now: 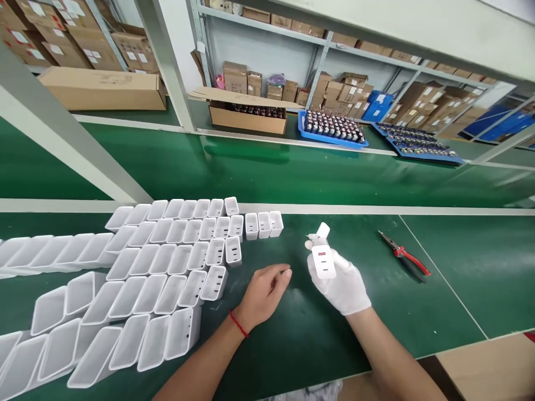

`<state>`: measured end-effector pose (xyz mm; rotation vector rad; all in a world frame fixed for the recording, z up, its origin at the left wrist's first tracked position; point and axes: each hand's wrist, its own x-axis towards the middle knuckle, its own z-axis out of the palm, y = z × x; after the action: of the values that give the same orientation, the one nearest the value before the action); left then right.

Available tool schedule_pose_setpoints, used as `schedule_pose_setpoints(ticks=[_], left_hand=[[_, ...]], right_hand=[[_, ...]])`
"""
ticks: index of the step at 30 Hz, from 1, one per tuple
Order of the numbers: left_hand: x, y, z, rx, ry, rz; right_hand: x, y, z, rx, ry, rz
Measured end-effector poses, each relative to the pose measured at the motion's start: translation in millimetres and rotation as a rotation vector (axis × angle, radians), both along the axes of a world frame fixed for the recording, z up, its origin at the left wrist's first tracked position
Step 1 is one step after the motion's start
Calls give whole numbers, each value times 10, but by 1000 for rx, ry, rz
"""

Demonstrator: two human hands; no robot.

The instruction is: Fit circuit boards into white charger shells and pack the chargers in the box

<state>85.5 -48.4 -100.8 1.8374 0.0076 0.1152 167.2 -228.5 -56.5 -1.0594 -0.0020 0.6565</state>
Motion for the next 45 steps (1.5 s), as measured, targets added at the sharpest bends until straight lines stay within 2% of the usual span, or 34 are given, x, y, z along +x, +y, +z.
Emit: schedule_pose_setpoints(ticks=[8,15,20,23,28,30,35,40,45], left_hand=[[-5,-5,-15,100,-21,-8],[0,-6,-8,72,-61,5],[-11,2,25,-73,-62,34],[-22,11,68,-233,-58,65],[5,21,110,-600,-24,77],[27,23,111,-675,4,89],[58,54,144,-726,71,81],[46,110,185,-660,141,43],[43,110,153,-622,137,77]], right_hand=[[101,91,103,73,71,50],[143,237,107,100,51,100],[116,285,99,73,-40,172],[69,293,75,36,-100,225],[-21,318,-4,-11,-141,290],[-43,326,-28,-22,-144,299],[-74,308,-21,-70,-155,280],[-95,275,35,-150,-210,254],[-76,248,-6,-147,-178,256]])
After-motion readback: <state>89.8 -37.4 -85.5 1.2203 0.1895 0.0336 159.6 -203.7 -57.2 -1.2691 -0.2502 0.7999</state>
